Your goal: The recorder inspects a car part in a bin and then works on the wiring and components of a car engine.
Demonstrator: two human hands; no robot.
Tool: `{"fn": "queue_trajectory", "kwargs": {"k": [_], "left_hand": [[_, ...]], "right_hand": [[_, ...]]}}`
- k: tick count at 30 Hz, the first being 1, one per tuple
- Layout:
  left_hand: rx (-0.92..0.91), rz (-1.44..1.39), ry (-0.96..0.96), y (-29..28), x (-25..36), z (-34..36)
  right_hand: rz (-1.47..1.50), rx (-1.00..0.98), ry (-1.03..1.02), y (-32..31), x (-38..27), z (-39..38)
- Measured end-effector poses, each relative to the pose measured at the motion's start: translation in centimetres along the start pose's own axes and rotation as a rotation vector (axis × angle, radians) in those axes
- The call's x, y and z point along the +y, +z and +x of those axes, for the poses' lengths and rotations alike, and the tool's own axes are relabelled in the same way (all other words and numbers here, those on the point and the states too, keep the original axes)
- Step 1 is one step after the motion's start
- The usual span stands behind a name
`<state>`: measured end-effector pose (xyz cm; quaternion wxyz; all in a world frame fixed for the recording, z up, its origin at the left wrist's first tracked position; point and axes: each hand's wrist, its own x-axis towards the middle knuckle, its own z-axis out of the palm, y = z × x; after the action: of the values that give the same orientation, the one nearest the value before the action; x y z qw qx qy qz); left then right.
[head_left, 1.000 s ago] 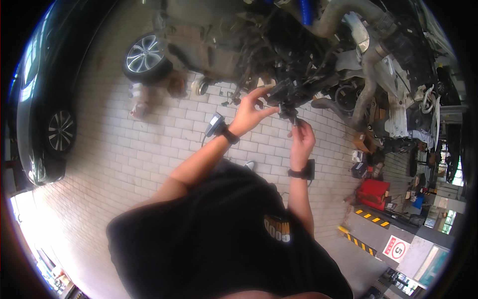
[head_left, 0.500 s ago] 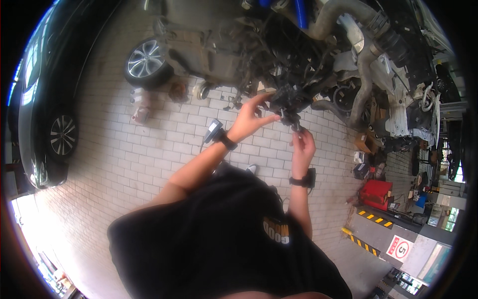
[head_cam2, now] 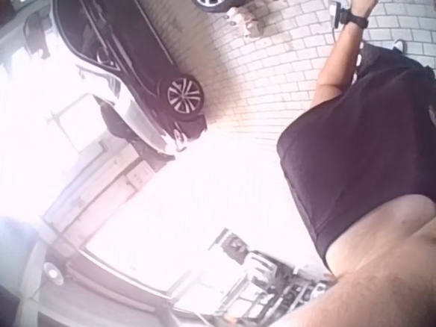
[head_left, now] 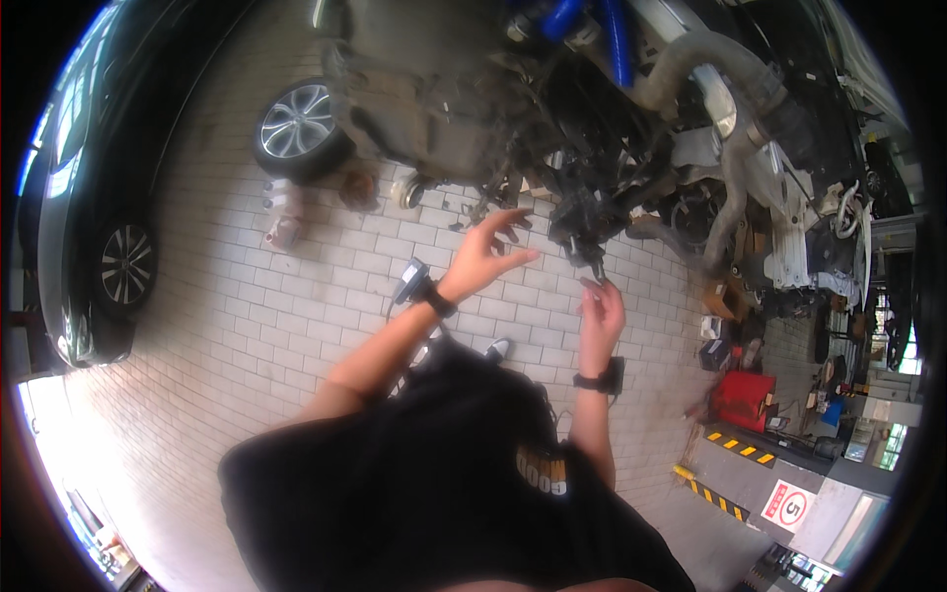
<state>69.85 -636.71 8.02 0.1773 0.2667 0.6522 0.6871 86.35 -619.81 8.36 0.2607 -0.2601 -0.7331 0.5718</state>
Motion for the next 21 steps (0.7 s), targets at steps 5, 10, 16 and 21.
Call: {"fn": "queue_trajectory", "kwargs": {"k": [5, 10, 16, 21], "left_hand": [[-0.017, -0.008, -0.047, -0.2, -0.9, -0.8], [0.011, 0.006, -0.056, 0.3, -1.8, -0.8], [0.316, -0.12, 0.127, -1.7, -0.2, 0.8], [0.741, -0.06, 0.186, -4.9, 4.7, 1.4]], "right_hand": [[-0.021, -0.017, 0.044, -0.7, -0.4, -0.8], [-0.013, 0.006, 0.028, -2.4, -0.3, -1.5], [0.025, 0.059, 0.024, -7.3, 0.9, -3.4], [0.029, 0.133, -0.006, -13.2, 2.6, -5.3]]}}
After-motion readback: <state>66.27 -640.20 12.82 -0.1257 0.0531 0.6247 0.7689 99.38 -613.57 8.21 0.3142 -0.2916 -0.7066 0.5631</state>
